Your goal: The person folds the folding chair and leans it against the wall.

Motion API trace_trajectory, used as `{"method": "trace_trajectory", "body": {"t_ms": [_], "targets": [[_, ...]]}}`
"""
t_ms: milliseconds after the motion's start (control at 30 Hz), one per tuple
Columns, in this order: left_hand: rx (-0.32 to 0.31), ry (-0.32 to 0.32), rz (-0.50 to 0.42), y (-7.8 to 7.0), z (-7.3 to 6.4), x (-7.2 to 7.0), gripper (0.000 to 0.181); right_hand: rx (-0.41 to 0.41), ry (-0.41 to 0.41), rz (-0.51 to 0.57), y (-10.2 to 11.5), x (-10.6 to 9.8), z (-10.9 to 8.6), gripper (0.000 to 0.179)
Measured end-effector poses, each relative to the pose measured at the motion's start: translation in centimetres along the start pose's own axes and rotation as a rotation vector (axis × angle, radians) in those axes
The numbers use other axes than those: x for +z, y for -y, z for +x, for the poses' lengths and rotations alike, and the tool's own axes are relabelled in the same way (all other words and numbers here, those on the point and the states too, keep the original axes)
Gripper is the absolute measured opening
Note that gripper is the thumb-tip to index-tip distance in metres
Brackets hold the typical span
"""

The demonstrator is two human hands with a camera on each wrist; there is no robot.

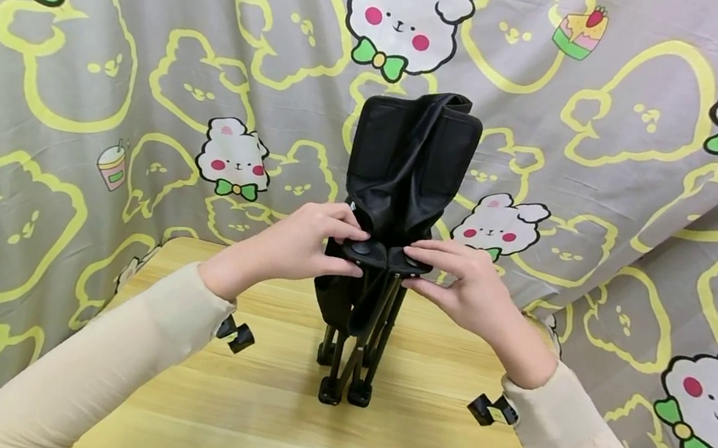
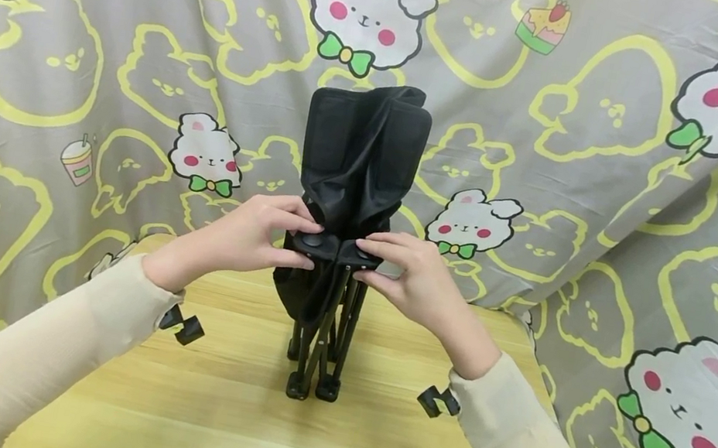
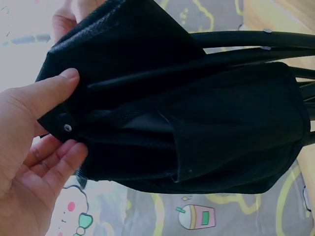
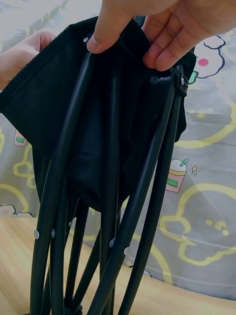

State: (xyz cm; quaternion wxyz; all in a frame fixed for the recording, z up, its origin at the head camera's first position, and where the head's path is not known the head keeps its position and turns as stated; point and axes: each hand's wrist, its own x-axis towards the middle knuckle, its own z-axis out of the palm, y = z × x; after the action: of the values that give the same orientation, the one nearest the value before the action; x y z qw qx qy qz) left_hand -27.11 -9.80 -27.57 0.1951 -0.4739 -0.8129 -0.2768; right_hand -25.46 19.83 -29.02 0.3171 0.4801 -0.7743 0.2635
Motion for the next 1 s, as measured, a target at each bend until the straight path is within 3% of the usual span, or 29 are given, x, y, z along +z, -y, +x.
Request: {"method": "trace_trajectory", "body": {"t_ms": [500,1000], "targets": [[0.028,0.009,-0.075,1.1,0.2,0.2,0.041,0.002,0.011,0.097,-0.7,0.4,0.2,0.045],[0.079,0.013,-0.029,1.5,0.2,0.0,0.042,-0.009,-0.04,0.033,-0.5,0.8,0.2,0.04]]}}
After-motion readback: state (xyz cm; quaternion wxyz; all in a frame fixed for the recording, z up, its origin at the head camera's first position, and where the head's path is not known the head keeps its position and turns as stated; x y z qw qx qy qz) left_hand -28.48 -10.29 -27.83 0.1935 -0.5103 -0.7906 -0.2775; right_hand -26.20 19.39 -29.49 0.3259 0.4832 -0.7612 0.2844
